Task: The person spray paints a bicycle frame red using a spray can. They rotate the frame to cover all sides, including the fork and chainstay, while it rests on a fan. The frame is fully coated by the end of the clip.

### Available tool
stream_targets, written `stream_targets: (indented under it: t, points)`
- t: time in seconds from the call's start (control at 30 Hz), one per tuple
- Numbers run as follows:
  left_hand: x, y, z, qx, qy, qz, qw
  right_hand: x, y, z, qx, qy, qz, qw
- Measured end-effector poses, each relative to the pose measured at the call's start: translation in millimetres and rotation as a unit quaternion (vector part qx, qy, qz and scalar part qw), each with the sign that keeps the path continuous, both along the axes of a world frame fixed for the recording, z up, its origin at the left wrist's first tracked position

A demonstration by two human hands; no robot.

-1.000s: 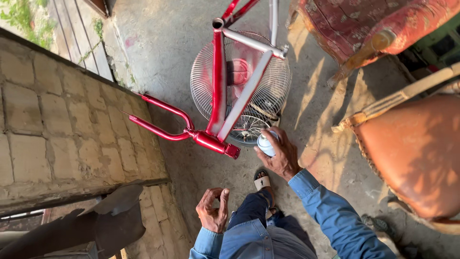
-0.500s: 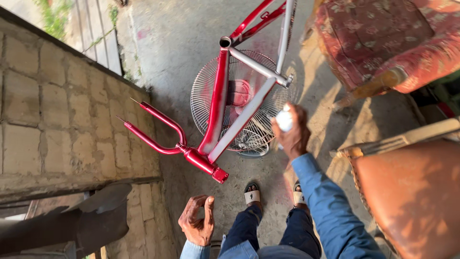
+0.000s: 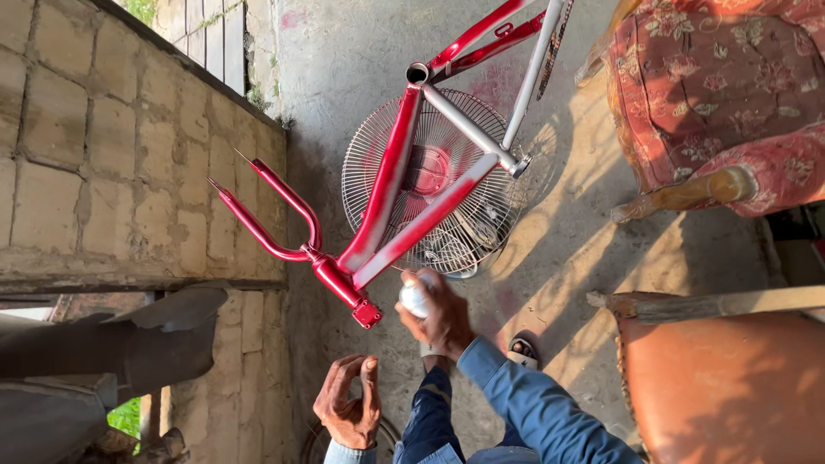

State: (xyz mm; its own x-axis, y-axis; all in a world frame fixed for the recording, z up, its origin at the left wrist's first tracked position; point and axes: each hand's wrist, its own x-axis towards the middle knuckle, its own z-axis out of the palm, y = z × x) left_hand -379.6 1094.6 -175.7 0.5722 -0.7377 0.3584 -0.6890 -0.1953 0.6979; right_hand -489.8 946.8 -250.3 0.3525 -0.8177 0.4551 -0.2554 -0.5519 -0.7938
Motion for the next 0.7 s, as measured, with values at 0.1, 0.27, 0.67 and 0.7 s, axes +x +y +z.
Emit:
stream_targets:
  t: [0.1, 0.27, 0.67, 0.7]
  points:
    - [-10.0, 0.7, 0.4, 0.000, -0.003, 0.019, 1.000, -28.5, -47.4, -8.9, -0.021, -0.041, -0.112, 0.993]
    - [-17.7, -1.2, -2.9, 0.006, 0.011, 0.021, 1.000, -86.6, -135.3, -13.8, 0.101, -0.054, -0.182, 0.976]
    - [-6.0, -16.9, -1.5, 0.024, 0.033, 0.002, 0.999, -44.3, -80.0, -10.7, 0.020, 0.112, -0.105, 0.988]
    - [-4.8, -18.2, -1.5, 0.028, 0.037, 0.002, 0.999, -45.6, -78.5, -8.7, 0.002, 0.112, -0.103, 0.988]
